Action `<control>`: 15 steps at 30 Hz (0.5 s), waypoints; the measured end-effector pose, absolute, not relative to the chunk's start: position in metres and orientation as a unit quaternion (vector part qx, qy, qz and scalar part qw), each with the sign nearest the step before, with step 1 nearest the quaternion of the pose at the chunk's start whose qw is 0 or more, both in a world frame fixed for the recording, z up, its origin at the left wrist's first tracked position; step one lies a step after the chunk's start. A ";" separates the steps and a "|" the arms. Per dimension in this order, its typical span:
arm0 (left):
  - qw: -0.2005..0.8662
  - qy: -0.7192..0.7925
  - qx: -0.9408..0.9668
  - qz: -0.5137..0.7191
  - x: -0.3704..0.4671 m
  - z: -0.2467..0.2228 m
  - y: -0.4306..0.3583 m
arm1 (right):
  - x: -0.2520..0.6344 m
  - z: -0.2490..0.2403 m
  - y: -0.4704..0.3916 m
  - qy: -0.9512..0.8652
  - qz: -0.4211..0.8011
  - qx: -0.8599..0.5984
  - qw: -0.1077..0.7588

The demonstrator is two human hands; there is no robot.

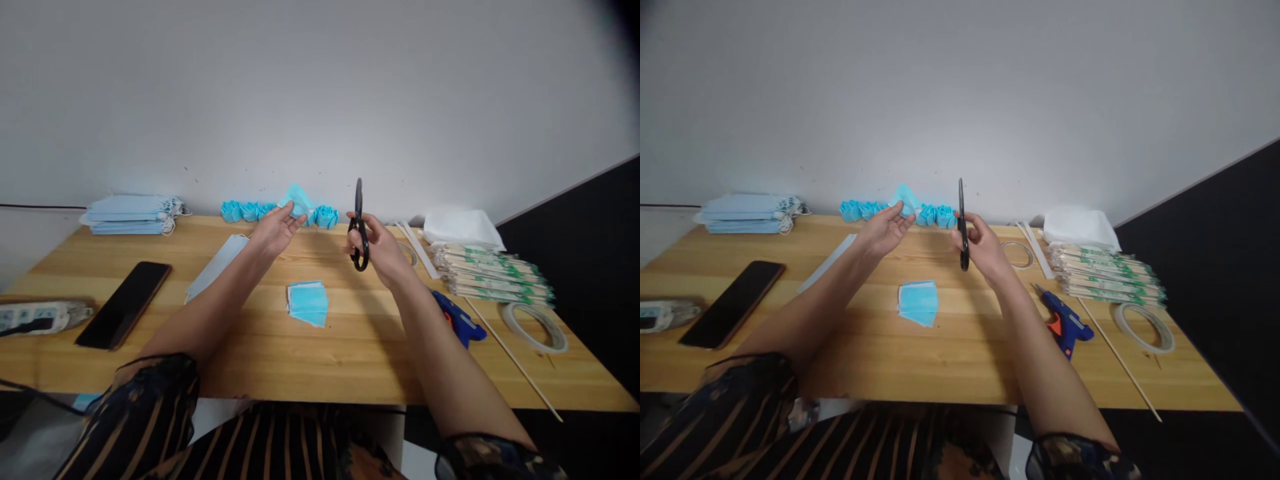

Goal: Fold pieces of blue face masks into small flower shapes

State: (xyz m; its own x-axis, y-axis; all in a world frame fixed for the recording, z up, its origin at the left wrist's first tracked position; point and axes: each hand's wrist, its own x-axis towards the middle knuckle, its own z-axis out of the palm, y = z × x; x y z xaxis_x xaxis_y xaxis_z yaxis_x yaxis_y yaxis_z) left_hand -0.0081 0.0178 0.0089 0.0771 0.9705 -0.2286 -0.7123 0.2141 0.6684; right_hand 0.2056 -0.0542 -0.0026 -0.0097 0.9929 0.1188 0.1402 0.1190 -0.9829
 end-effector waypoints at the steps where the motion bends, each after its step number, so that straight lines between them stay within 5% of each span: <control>1: 0.705 0.327 0.200 0.597 -0.009 0.008 0.019 | 0.199 0.000 -0.055 -0.545 0.475 -0.461 0.515; 6: 0.697 0.325 0.203 0.606 -0.013 0.003 0.023 | 0.180 -0.015 -0.063 -0.503 0.613 -0.364 0.488; 15: 0.698 0.346 0.209 0.591 -0.010 0.004 0.019 | 0.177 -0.018 -0.073 -0.459 0.672 -0.335 0.475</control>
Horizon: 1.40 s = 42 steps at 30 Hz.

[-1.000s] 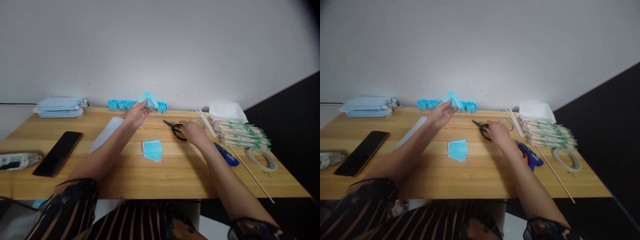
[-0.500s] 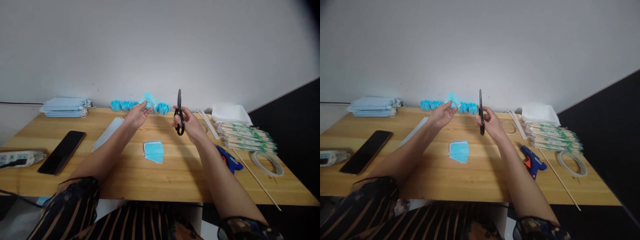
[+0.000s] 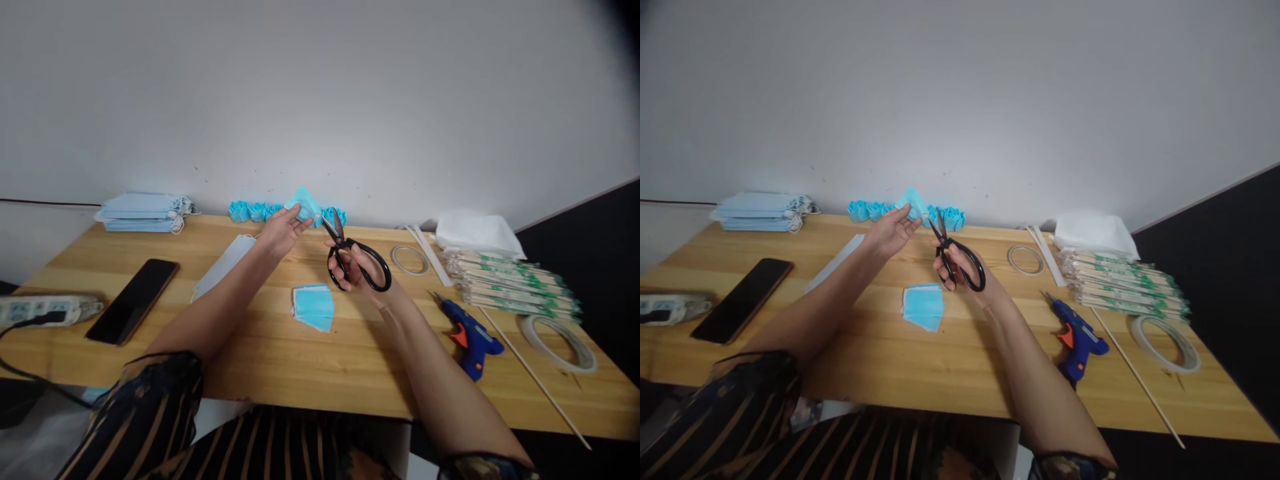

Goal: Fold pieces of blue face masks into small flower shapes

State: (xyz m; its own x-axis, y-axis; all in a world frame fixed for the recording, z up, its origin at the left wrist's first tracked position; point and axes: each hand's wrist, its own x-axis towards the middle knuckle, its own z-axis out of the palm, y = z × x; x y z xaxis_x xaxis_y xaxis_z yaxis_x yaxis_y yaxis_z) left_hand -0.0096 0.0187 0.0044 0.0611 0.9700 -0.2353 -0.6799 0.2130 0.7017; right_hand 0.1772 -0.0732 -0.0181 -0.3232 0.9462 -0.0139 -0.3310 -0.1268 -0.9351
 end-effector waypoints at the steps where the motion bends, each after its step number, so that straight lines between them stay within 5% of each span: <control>1: 0.698 0.345 0.212 0.591 -0.009 0.004 0.019 | 0.176 -0.018 -0.074 -0.457 0.674 -0.335 0.475; 42: 0.737 0.289 0.319 0.521 -0.002 -0.015 0.017 | 0.159 -0.019 -0.080 -0.410 0.701 -0.321 0.487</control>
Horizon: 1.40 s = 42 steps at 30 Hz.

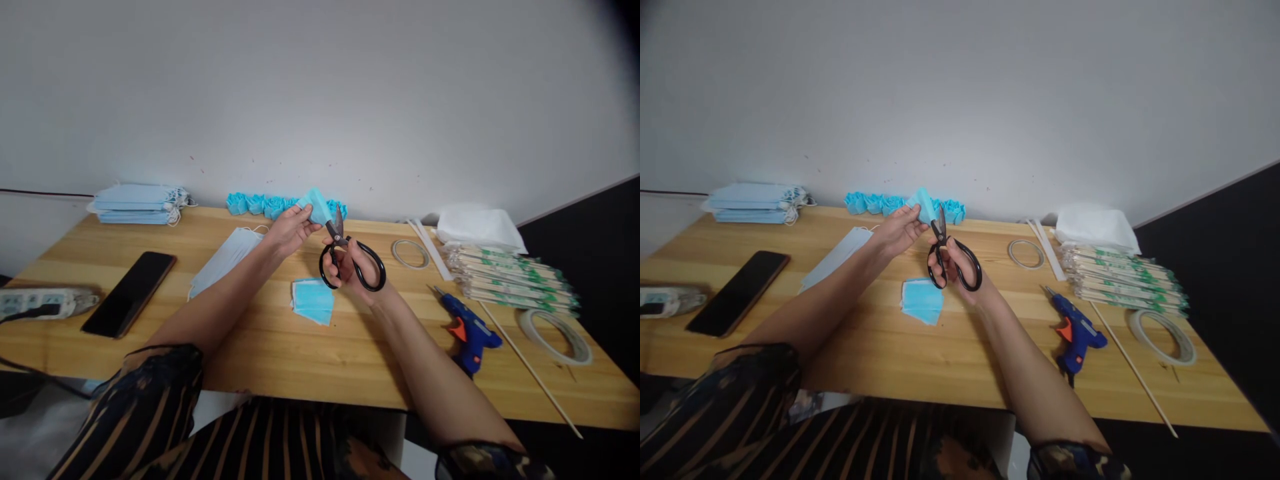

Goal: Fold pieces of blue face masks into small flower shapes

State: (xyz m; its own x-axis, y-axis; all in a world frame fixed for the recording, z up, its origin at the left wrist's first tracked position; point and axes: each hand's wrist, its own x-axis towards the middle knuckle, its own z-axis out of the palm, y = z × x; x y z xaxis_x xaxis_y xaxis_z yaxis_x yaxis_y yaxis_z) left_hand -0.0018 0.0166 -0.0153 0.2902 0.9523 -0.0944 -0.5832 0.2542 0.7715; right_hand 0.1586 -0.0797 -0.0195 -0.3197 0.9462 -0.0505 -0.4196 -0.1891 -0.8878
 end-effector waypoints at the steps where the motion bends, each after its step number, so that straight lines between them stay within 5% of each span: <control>1: 0.739 0.287 0.320 0.519 -0.002 -0.016 0.016 | 0.159 -0.019 -0.080 -0.410 0.699 -0.323 0.489; 42: 0.729 0.311 0.329 0.514 -0.001 -0.023 0.017 | 0.151 -0.024 -0.083 -0.386 0.657 -0.361 0.537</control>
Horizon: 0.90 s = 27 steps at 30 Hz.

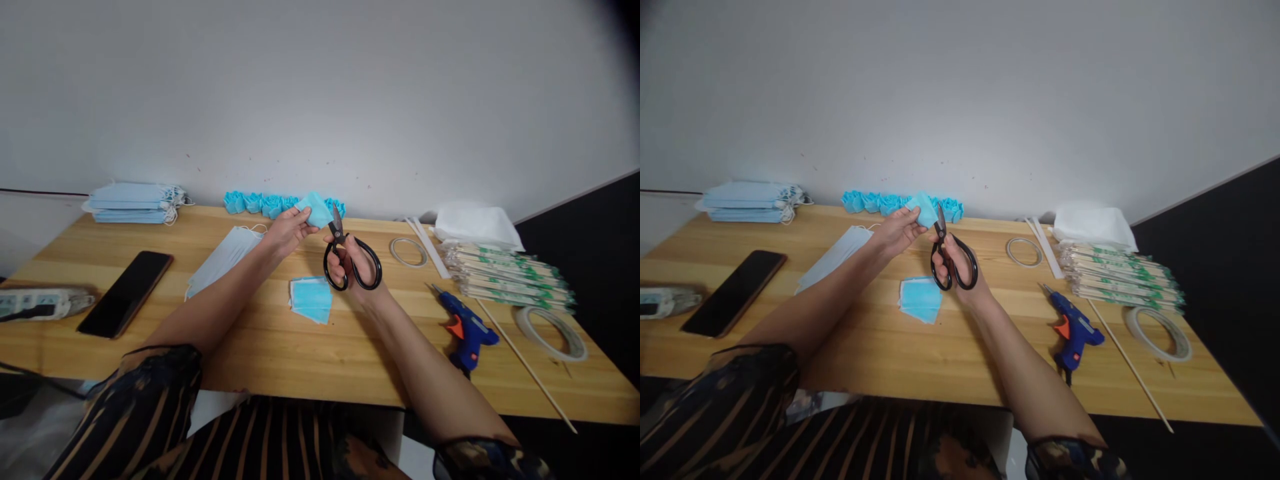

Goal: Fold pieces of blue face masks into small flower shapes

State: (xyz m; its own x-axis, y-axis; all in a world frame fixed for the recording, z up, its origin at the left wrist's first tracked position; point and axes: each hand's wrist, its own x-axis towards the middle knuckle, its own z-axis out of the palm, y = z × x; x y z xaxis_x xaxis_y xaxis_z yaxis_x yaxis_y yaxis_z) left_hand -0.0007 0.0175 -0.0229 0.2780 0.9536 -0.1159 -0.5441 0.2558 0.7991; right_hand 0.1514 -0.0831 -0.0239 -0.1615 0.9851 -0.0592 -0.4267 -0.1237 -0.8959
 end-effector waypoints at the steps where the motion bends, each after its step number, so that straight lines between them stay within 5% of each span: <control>1: 0.729 0.312 0.329 0.513 -0.001 -0.023 0.017 | 0.151 -0.024 -0.083 -0.385 0.656 -0.363 0.538; 27: 0.732 0.303 0.327 0.516 -0.003 -0.026 0.020 | 0.153 -0.029 -0.078 -0.413 0.640 -0.374 0.530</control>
